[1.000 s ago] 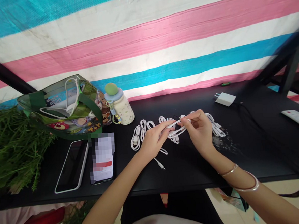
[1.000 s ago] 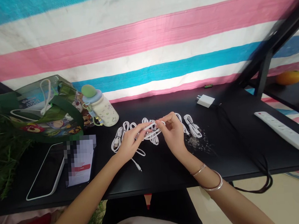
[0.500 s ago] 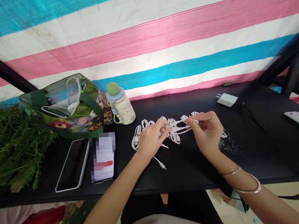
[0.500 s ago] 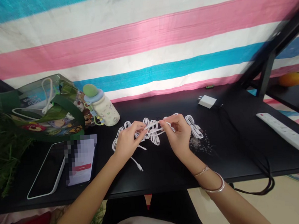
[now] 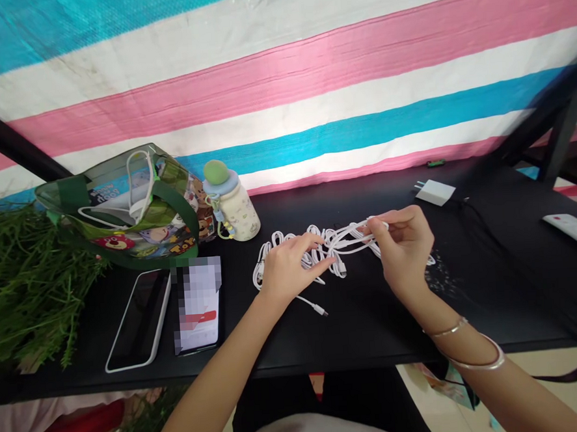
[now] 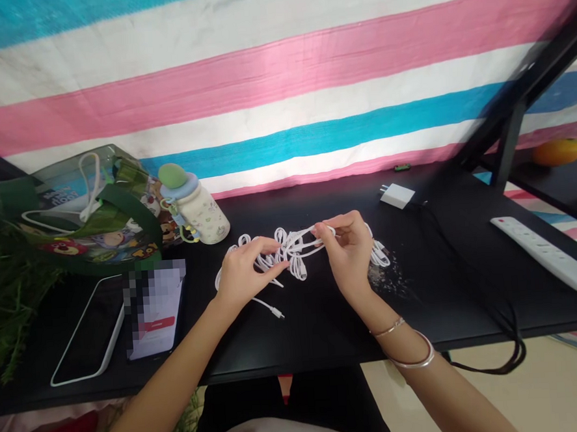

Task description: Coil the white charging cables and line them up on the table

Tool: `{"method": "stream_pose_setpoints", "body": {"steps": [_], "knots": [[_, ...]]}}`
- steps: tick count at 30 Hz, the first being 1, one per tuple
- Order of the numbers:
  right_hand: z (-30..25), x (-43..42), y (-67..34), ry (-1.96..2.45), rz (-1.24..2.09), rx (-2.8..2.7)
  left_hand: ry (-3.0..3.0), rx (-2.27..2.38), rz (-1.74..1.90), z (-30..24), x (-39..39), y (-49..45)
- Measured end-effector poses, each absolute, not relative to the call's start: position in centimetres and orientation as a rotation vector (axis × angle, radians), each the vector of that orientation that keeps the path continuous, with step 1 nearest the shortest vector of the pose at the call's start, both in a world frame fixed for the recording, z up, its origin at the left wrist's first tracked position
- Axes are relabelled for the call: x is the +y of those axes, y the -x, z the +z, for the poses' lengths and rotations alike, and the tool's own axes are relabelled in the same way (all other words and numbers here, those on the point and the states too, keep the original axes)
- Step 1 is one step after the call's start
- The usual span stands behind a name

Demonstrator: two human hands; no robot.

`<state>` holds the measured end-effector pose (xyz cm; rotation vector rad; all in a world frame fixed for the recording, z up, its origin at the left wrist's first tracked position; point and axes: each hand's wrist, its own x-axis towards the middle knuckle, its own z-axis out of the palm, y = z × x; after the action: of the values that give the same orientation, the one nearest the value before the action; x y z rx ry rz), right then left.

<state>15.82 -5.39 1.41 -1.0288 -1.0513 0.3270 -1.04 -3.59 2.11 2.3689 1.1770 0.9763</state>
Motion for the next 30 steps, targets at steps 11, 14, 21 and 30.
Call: {"method": "stream_pose_setpoints", "body": {"steps": [11, 14, 21, 30], "knots": [[1.3, -5.6, -15.3, 1.012, 0.280, -1.064, -1.743, 1.050, 0.919, 2.5, -3.8, 0.6], [1.2, -5.6, -15.2, 1.007, 0.260, -1.071, -1.442, 0.965, 0.858, 2.7, -3.8, 0.5], [0.9, -5.7, -14.9, 0.974, 0.233, -1.062, -1.104, 0.901, 0.649, 2.7, -3.8, 0.5], [0.8, -6.0, -14.5, 0.971, 0.275, -1.114, -1.073, 0.924, 0.572, 2.6, -4.0, -0.2]]}}
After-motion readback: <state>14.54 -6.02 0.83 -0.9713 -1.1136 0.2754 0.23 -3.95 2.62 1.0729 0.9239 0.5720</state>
